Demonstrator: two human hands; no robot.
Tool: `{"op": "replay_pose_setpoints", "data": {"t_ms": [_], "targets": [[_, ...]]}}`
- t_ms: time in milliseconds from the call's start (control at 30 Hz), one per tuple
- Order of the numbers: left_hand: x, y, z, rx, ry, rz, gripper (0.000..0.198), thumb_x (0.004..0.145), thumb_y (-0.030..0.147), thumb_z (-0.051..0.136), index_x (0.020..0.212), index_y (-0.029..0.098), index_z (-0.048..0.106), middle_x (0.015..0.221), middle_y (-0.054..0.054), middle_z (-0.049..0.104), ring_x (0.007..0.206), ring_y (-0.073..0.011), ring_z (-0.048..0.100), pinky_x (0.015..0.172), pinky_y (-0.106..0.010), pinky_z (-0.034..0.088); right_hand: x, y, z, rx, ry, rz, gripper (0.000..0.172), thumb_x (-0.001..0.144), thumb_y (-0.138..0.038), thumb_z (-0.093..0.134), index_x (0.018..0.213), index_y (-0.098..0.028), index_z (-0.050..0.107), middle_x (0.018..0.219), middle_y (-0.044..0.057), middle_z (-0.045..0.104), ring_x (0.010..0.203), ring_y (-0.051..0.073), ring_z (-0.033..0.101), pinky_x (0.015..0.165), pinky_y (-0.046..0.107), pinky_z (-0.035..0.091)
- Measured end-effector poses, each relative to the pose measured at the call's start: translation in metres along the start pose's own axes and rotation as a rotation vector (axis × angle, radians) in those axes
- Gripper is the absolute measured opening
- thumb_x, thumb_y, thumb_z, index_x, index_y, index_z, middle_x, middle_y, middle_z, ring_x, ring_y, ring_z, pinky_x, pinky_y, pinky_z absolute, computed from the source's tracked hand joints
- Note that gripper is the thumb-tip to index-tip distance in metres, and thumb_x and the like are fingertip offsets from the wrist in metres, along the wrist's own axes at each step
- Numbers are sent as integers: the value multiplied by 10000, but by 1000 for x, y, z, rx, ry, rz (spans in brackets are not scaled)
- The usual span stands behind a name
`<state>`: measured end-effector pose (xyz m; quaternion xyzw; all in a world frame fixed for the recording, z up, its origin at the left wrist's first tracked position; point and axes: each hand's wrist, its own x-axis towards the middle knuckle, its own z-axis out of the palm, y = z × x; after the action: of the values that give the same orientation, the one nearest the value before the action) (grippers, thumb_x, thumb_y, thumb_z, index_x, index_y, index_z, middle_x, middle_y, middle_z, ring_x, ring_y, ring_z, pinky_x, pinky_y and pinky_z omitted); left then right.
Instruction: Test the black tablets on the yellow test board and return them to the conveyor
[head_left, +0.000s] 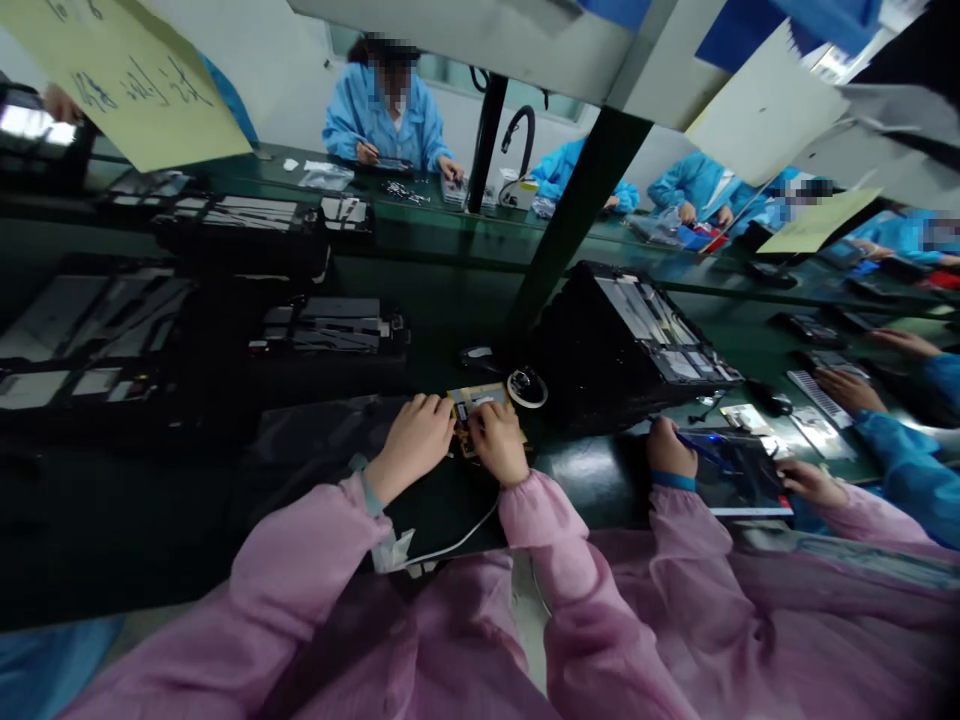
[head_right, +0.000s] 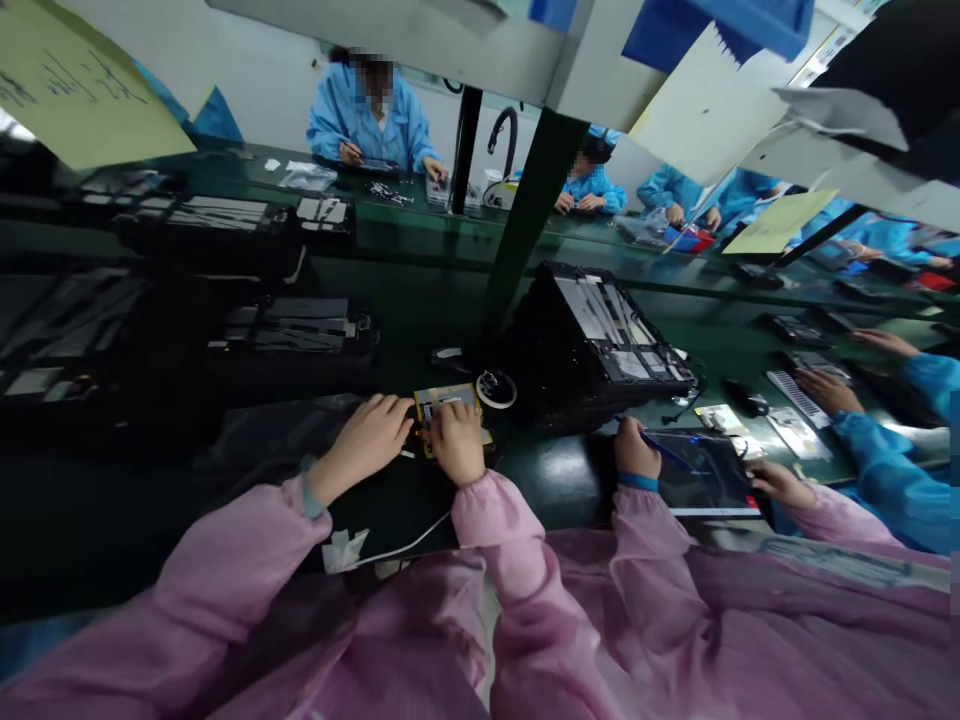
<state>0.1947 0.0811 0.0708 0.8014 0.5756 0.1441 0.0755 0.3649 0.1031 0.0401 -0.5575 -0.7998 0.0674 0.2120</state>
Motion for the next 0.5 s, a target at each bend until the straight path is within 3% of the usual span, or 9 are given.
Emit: {"op": "replay_pose_setpoints", "data": {"t_ms": [133, 300, 400, 500], "targets": [[22, -13, 17, 47, -13, -41, 278, 899, 268, 436, 940, 83, 639, 997, -186, 595, 1027, -321, 489, 836, -464, 392, 18, -12, 23, -244, -85, 64, 152, 832, -279, 584, 914, -153, 608, 1008, 148, 605, 952, 293, 523, 831, 440, 425], [25, -17, 23, 83, -48, 9, 204, 846, 264, 506, 813, 144, 667, 912, -109, 611, 948, -259, 502, 754, -388, 391, 20, -2, 23, -345, -145, -27, 200, 817, -267, 565, 990, -175, 607, 1073, 151, 613, 957, 298, 553, 810, 418, 423], [32, -24, 26, 100, -49, 25, 210, 793, 350, 572, 836, 172, 677, 899, -70, 612, 918, -228, 504, 728, -345, 386, 32, 11, 31, -436, -192, -18, 296, 836, -301, 492, 1086, -180, 595, 1146, 135, 596, 1028, 336, 555, 796, 440, 443], [38, -31, 35, 67, -45, 30, 301, 767, 360, 572, 905, 113, 674, 934, -111, 599, 942, -269, 496, 713, -363, 392, 44, 21, 41, -430, -233, -65, 311, 822, -359, 472, 1037, -208, 637, 1140, 136, 608, 994, 344, 594, 746, 456, 469]]}}
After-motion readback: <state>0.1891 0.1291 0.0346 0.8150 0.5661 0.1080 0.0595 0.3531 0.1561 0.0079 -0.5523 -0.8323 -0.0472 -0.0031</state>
